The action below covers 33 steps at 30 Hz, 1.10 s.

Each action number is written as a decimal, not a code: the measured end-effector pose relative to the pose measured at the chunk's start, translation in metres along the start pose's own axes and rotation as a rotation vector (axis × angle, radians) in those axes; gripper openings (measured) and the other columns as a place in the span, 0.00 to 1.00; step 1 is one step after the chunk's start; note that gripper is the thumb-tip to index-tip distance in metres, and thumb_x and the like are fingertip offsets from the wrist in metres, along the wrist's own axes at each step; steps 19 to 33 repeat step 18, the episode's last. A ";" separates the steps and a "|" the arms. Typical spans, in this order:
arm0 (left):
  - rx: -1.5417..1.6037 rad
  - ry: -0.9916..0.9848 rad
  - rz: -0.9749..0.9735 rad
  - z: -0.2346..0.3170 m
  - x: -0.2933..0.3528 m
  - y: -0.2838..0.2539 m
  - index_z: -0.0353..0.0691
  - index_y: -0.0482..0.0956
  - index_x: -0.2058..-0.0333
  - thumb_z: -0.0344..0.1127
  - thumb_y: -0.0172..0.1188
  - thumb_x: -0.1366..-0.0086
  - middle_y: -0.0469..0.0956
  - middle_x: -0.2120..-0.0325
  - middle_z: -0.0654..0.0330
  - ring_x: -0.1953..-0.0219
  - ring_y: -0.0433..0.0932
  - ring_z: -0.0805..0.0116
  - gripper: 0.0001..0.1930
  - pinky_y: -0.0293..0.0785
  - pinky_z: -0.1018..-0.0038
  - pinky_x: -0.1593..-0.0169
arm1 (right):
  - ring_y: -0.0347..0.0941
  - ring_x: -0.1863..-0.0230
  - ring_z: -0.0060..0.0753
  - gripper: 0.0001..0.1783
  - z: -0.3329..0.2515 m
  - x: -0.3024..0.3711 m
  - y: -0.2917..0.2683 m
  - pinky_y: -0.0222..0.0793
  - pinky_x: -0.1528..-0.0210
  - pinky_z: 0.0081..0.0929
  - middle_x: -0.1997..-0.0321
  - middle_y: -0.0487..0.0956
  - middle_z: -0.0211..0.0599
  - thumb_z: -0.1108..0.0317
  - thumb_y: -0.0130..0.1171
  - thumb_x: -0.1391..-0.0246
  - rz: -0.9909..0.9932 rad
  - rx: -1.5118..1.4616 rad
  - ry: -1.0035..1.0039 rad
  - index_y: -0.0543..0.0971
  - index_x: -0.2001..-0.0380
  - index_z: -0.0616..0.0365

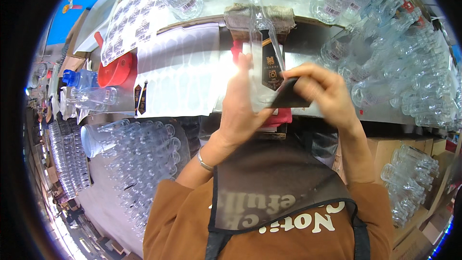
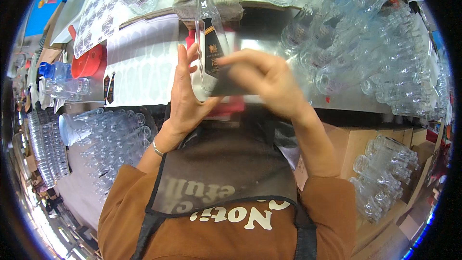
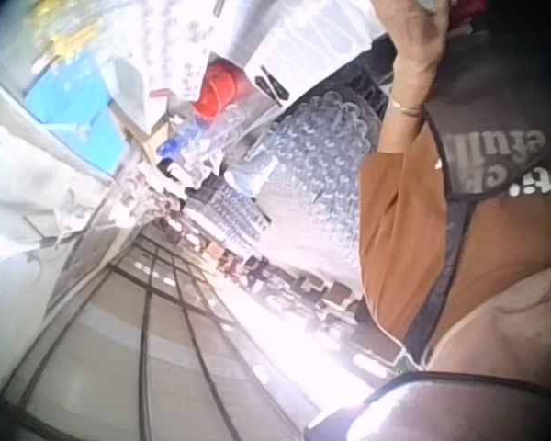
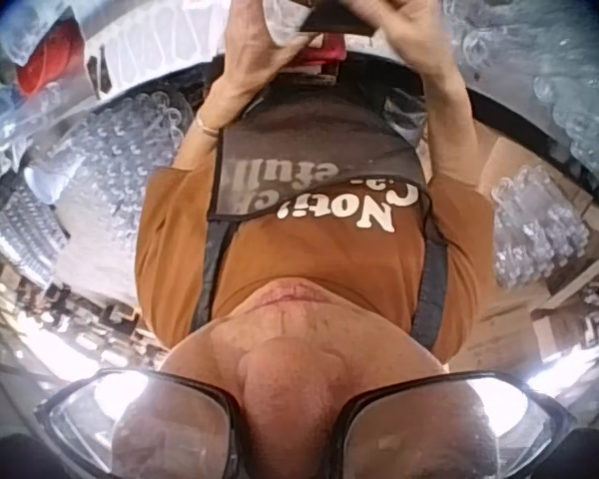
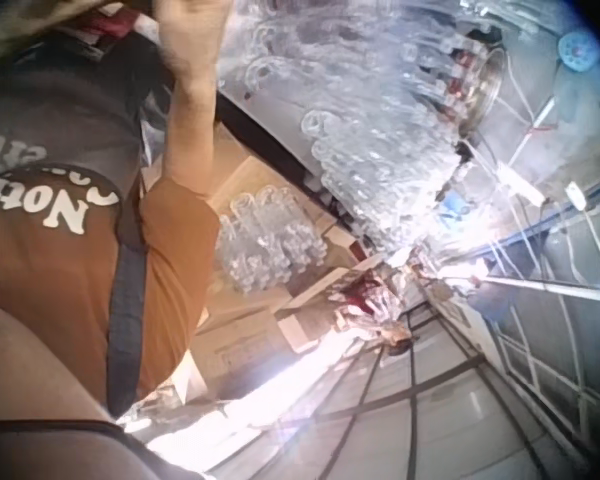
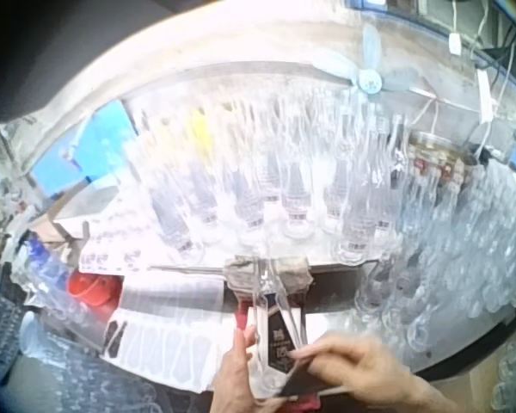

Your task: The person repeatedly picks clear plastic bottles, applies a label to each bottle using a handheld labeler, and places the labeled bottles aside. The process is repeated for multiple bottles in a continuous loop.

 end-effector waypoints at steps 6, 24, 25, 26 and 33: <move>0.782 -0.236 -0.075 -0.011 -0.005 0.002 0.27 0.51 0.30 0.30 0.70 0.44 0.59 0.32 0.43 0.30 0.60 0.52 0.47 0.57 0.61 0.29 | 0.66 0.81 0.15 0.28 0.063 -0.013 0.006 0.62 0.78 0.20 0.60 0.86 0.39 0.50 0.46 0.28 -0.009 -0.230 0.298 0.79 0.50 0.68; -0.372 0.068 0.136 -0.104 -0.033 -0.100 0.31 0.63 0.34 0.48 0.74 0.45 0.61 0.32 0.43 0.29 0.57 0.40 0.46 0.54 0.51 0.29 | 0.70 0.85 0.30 0.26 0.021 0.006 0.007 0.68 0.75 0.31 0.62 0.85 0.47 0.64 0.67 0.45 0.237 0.650 0.036 0.77 0.45 0.62; -0.372 0.068 0.136 -0.104 -0.033 -0.100 0.31 0.63 0.34 0.48 0.74 0.45 0.61 0.32 0.43 0.29 0.57 0.40 0.46 0.54 0.51 0.29 | 0.70 0.85 0.30 0.26 0.021 0.006 0.007 0.68 0.75 0.31 0.62 0.85 0.47 0.64 0.67 0.45 0.237 0.650 0.036 0.77 0.45 0.62; -0.372 0.068 0.136 -0.104 -0.033 -0.100 0.31 0.63 0.34 0.48 0.74 0.45 0.61 0.32 0.43 0.29 0.57 0.40 0.46 0.54 0.51 0.29 | 0.70 0.85 0.30 0.26 0.021 0.006 0.007 0.68 0.75 0.31 0.62 0.85 0.47 0.64 0.67 0.45 0.237 0.650 0.036 0.77 0.45 0.62; -0.372 0.068 0.136 -0.104 -0.033 -0.100 0.31 0.63 0.34 0.48 0.74 0.45 0.61 0.32 0.43 0.29 0.57 0.40 0.46 0.54 0.51 0.29 | 0.70 0.85 0.30 0.26 0.021 0.006 0.007 0.68 0.75 0.31 0.62 0.85 0.47 0.64 0.67 0.45 0.237 0.650 0.036 0.77 0.45 0.62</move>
Point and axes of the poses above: each hand's wrist, its own x-axis away from the middle knuckle, its own y-axis out of the palm, z = x × y, the point moved 6 cm from there along -x, towards the middle knuckle
